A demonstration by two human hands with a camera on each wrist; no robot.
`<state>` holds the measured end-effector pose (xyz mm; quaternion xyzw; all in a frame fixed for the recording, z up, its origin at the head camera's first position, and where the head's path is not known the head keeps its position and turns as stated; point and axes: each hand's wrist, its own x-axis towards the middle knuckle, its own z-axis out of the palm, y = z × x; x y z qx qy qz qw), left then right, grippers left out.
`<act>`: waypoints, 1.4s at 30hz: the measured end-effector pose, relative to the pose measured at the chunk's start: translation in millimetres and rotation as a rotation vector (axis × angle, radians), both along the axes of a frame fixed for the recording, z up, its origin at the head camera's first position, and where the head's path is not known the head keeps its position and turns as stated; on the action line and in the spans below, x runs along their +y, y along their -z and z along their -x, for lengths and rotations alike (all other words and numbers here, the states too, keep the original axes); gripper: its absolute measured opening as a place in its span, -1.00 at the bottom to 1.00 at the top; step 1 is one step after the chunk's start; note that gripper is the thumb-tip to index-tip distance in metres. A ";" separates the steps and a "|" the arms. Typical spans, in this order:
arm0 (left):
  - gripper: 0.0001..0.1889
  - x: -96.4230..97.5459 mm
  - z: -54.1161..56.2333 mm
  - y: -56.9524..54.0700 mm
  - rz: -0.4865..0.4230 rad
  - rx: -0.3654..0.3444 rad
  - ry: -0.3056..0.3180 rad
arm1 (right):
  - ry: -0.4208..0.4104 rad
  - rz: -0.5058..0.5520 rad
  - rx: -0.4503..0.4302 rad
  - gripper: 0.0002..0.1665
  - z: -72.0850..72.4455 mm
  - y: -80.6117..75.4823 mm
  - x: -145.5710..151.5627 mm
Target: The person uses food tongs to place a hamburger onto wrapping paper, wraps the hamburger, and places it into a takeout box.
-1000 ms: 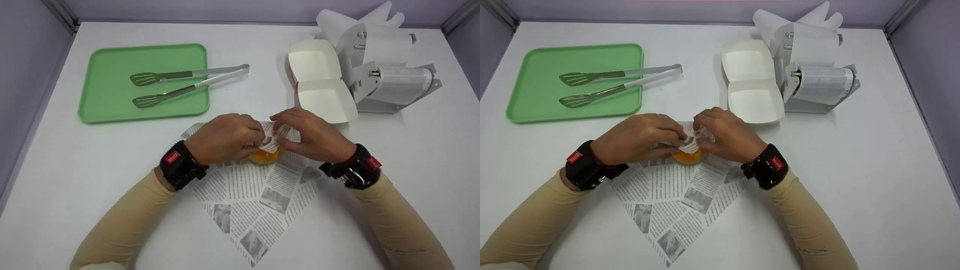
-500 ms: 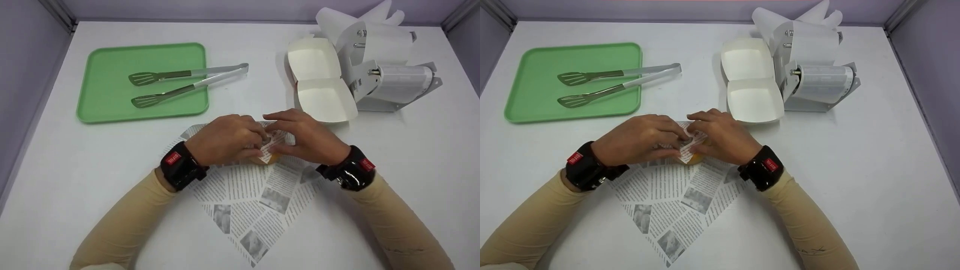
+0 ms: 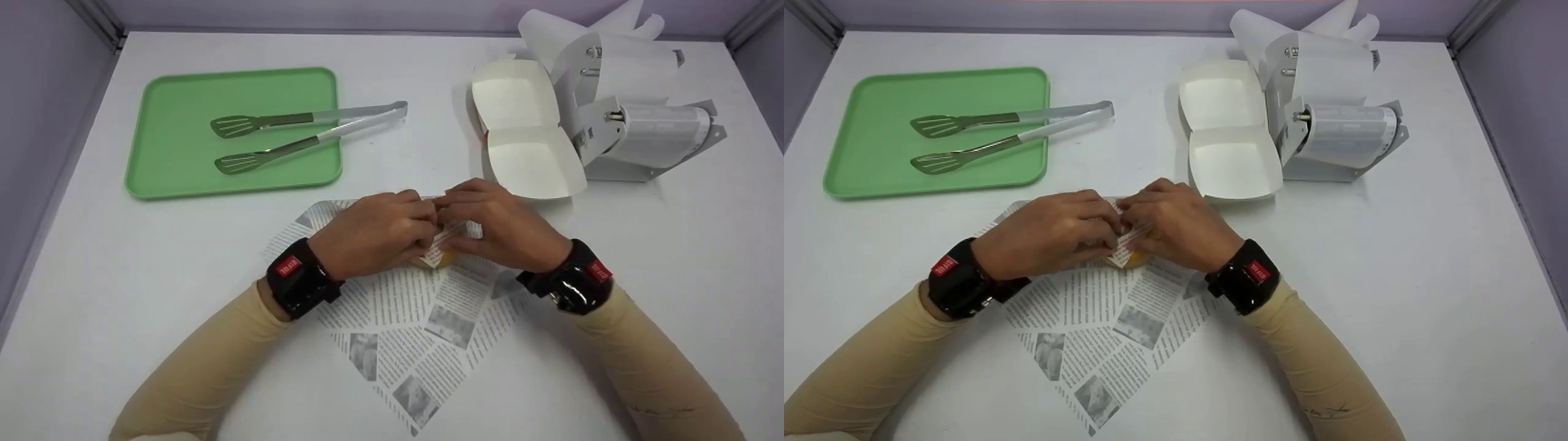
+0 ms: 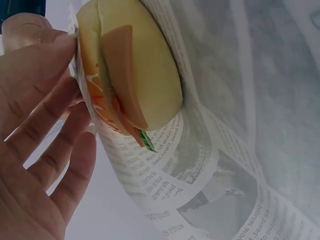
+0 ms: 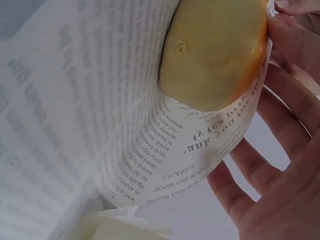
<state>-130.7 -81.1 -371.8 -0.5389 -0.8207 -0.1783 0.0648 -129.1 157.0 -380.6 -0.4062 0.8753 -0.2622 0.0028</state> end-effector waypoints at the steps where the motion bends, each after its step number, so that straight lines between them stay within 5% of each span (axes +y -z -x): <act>1: -0.95 -0.3 -1.7 -0.5 0.006 0.008 -0.003 | -0.003 0.002 0.001 -0.55 0.2 0.0 -0.1; 13: -0.89 12.0 -43.9 -1.8 0.108 0.065 0.084 | -0.006 0.040 -0.025 -0.62 2.8 -0.4 0.1; 17: -0.86 16.5 -47.5 2.6 0.173 0.025 0.124 | 0.019 0.018 0.011 -0.57 1.9 1.3 0.6; 25: -0.77 18.1 -46.0 9.9 0.254 -0.066 0.109 | 0.103 -0.004 0.076 -0.56 4.7 8.4 -1.4; 34: -0.34 25.1 -66.8 18.8 0.396 -0.115 0.204 | 0.120 0.006 0.057 -0.57 13.5 10.4 -2.7; 42: -0.28 29.5 -80.1 17.3 0.460 -0.137 0.237 | 0.126 -0.007 0.038 -0.55 16.4 9.3 -3.9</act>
